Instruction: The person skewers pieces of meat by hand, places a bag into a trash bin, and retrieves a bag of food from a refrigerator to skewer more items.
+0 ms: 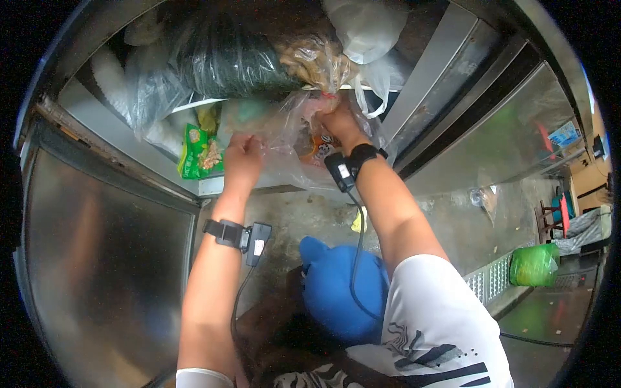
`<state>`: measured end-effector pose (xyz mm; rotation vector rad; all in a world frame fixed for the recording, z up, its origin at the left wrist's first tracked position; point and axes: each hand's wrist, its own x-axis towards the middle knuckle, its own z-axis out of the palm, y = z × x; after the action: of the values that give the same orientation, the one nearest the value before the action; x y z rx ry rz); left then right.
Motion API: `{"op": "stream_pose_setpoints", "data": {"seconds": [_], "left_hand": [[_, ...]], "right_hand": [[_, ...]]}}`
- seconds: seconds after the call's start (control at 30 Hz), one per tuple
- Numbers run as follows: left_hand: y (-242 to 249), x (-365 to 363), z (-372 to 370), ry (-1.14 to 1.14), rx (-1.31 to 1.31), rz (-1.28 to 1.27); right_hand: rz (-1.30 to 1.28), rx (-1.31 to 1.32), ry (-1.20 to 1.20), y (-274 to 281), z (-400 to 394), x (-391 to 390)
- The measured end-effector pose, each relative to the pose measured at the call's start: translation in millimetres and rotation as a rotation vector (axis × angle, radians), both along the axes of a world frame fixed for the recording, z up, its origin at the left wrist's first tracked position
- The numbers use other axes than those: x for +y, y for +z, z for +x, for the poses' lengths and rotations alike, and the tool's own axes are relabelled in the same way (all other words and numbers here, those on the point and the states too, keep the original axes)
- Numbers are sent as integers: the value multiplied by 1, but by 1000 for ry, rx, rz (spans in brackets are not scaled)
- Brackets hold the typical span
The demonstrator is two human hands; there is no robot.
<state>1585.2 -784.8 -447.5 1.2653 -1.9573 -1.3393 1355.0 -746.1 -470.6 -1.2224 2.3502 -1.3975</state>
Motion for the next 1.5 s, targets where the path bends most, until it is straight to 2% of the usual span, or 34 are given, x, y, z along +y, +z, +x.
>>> {"op": "stream_pose_setpoints", "data": {"seconds": [0.07, 0.1, 0.17, 0.2, 0.23, 0.27, 0.33, 0.37, 0.4, 0.43, 0.47, 0.53, 0.57, 0.6, 0.63, 0.67, 0.7, 0.73, 0.77, 0.8, 0.83, 0.87, 0.9, 0.97, 1.03, 1.07, 1.1, 1.13, 1.2, 1.27, 1.33, 1.43, 1.5], "left_hand": [[-2, 23, -9, 118, 27, -646], [-3, 35, -14, 113, 23, -642], [5, 54, -24, 186, -258, -950], [-6, 49, -27, 186, -248, -951], [-28, 37, -28, 181, -217, -892], [-39, 24, -26, 174, -188, -833], [-39, -3, -11, 111, -66, -453], [-37, -10, -3, 136, 126, -255], [-33, -14, 3, 159, 314, -54], [-22, -13, 8, 150, 314, -51], [-8, -10, 13, 197, 396, -48], [-5, -12, 16, 245, 479, -35], [-8, -16, 16, 237, 523, -174], [-11, -18, 16, 231, 567, -313], [-11, -15, 16, 233, 568, -307], [-7, -8, 14, 142, 498, -333], [-4, -1, 13, 56, 429, -360], [0, 7, 12, 67, 432, -354], [3, 17, 12, 106, 231, -580], [3, 21, 12, 140, 20, -799], [-5, 18, 11, 175, -47, -856], [-12, 12, 13, 179, -42, -852], [-20, 4, 16, 193, -8, -787], [-21, -1, 15, 201, 29, -717], [-14, 0, 17, 267, 157, -634], [-13, 0, 18, 269, 159, -629], [-11, 0, 19, 265, 215, -502], [-9, 0, 20, 263, 271, -375], [-3, 4, 23, 286, 262, -398], [2, 9, 28, 308, 248, -417], [6, 11, 31, 338, 287, -374], [5, 13, 34, 374, 307, -418], [5, 16, 36, 362, 323, -375]], "right_hand": [[300, -5, -10, 4, -10, -6], [283, -7, -93, -7, -16, -17], [238, -59, -32, 3, 5, -6], [185, -108, 32, 11, 14, -4], [-22, 176, 90, -25, 5, -18], [-23, 181, 84, -24, 9, -22], [-433, 197, 221, -21, 26, -27], [-428, 197, 212, -14, 35, -26], [-357, -126, 312, 0, 46, -26], [-282, -449, 406, 6, 53, -29], [-281, -447, 397, 5, 57, -35], [-299, 800, 500, 2, 65, -46], [-293, 802, 500, 12, 79, -43], [-218, 58, 506, 21, 96, -37], [-122, -684, 461, 27, 107, -31], [-117, -682, 459, -3, 100, -38], [-153, -466, 567, -58, 84, -50], [-185, -250, 675, -89, 77, -56], [-90, -405, 626, -62, 78, -40], [-78, -402, 632, -34, 81, -24], [24, -634, 663, -4, 85, -8], [126, -865, 685, 10, 84, 5], [130, -859, 682, 10, 77, 15], [-122, -716, 778, 1, 61, 34], [-99, -500, 37, -24, 33, 40], [-169, -481, -10, -40, 0, 50], [-238, -460, -55, -48, -24, 59], [-233, -453, -51, -40, -19, 62], [-368, -94, -11, -5, 9, 76], [-461, -113, -27, 27, 27, 78], [-447, -120, -2, 33, 28, 78], [-521, -398, 15, 42, 34, 84], [-522, -326, 40, 44, 35, 89]]}}
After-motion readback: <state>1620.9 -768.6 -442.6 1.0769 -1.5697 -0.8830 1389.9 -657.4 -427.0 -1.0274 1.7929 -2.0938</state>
